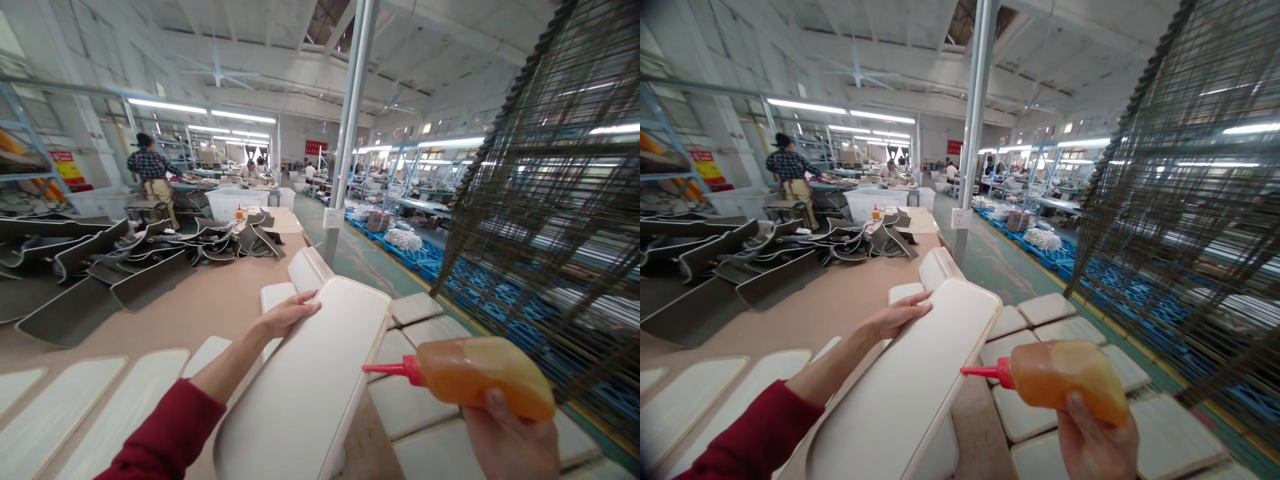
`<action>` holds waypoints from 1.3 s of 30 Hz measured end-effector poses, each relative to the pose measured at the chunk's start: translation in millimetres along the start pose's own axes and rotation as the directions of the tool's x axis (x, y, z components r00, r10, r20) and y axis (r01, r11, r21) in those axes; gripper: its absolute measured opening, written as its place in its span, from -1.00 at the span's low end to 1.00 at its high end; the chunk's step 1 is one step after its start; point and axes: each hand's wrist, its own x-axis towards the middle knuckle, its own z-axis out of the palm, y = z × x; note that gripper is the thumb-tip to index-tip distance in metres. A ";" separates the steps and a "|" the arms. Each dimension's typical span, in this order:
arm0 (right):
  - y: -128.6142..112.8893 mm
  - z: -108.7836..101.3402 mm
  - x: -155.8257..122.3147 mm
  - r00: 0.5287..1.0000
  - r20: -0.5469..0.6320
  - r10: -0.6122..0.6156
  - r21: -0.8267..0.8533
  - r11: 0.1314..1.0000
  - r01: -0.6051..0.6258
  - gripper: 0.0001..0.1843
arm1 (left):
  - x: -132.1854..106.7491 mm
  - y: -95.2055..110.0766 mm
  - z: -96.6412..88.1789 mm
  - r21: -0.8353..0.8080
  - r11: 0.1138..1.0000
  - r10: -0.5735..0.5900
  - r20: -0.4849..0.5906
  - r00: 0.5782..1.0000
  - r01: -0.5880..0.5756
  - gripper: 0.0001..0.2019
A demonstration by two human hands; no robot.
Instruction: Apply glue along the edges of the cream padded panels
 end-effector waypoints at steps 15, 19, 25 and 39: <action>-1.3 -2.9 -4.7 0.998 0.044 0.049 -0.028 0.998 -0.048 -0.57 | 14.9 0.9 0.7 -0.026 0.999 -0.044 0.001 0.999 0.044 -0.39; -1.6 -8.1 -5.8 0.996 0.070 0.056 -0.030 0.998 -0.054 -0.53 | 21.9 0.8 1.2 -0.029 0.999 -0.042 0.013 0.999 0.042 -0.40; -1.2 -10.6 -7.8 0.995 0.087 0.040 -0.053 0.998 -0.036 -0.49 | 30.8 1.8 1.4 -0.020 0.998 -0.057 0.016 0.998 0.058 -0.41; -1.3 -13.0 -3.6 0.993 0.111 0.036 -0.028 0.999 -0.033 -0.68 | 35.9 2.7 -0.9 0.015 0.999 -0.051 0.009 0.999 0.051 -0.42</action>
